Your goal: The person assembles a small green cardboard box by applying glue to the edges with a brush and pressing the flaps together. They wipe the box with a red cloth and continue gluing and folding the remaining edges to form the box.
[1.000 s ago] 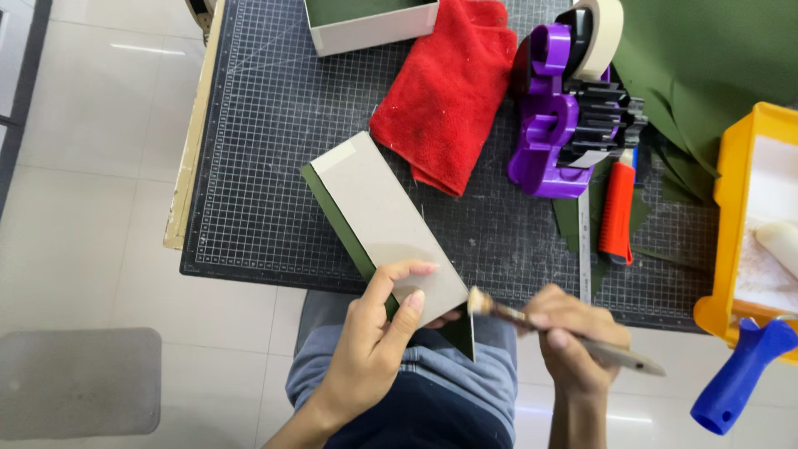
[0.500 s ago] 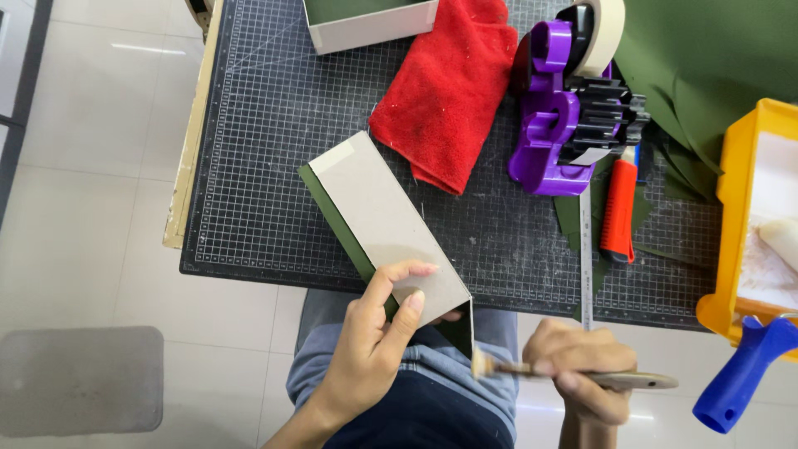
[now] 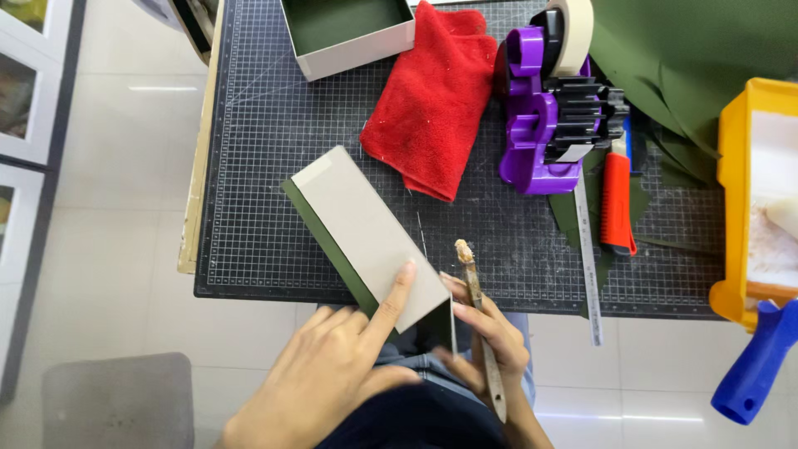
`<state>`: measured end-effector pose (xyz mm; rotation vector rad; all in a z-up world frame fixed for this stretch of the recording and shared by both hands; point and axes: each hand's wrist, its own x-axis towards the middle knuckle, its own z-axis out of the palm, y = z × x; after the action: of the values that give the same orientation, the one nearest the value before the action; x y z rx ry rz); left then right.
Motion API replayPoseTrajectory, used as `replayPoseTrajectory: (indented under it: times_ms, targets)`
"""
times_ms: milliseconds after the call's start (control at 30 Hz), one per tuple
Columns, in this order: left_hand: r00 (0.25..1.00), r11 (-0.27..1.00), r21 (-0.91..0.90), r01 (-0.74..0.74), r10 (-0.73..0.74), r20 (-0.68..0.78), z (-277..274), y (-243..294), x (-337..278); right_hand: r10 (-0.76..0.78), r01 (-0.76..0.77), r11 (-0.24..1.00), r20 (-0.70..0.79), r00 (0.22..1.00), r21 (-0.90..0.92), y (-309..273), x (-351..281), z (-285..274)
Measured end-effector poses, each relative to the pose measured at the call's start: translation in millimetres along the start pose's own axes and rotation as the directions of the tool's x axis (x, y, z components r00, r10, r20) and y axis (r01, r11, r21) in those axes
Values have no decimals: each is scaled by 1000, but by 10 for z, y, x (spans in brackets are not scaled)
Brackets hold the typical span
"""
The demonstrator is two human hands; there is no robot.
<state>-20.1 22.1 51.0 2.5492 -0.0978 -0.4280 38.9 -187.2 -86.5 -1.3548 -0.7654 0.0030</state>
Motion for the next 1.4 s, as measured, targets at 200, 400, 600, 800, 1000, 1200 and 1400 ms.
replayPoseTrajectory:
  times_ms: [200, 400, 600, 800, 1000, 1200, 1400]
  targets:
    - [888, 844, 466, -265, 402, -222, -245, 82, 248, 179, -242, 955, -317, 931, -171, -90, 50, 21]
    - [777, 741, 626, -243, 535, -332, -204, 6, 663, 183, -305, 941, -542, 821, -144, -82, 286, 209]
    - [818, 755, 644, -123, 445, -365, -70, 34, 558, 266, -317, 948, -644, 718, 38, -72, 543, 312]
    - [816, 798, 595, -91, 402, -415, 11, 50, 521, 213, -179, 977, -632, 745, 117, 81, 431, 283]
    - [815, 826, 555, -97, 386, -432, 43, 39, 513, 191, 26, 945, -617, 763, 325, 265, 293, 173]
    - [816, 842, 526, -119, 385, -431, 37, 49, 476, 157, 98, 899, -524, 837, 427, 281, 233, 77]
    - [818, 862, 490, -127, 371, -440, 46, 32, 409, -173, -230, 686, -461, 870, -691, -172, 184, -1127]
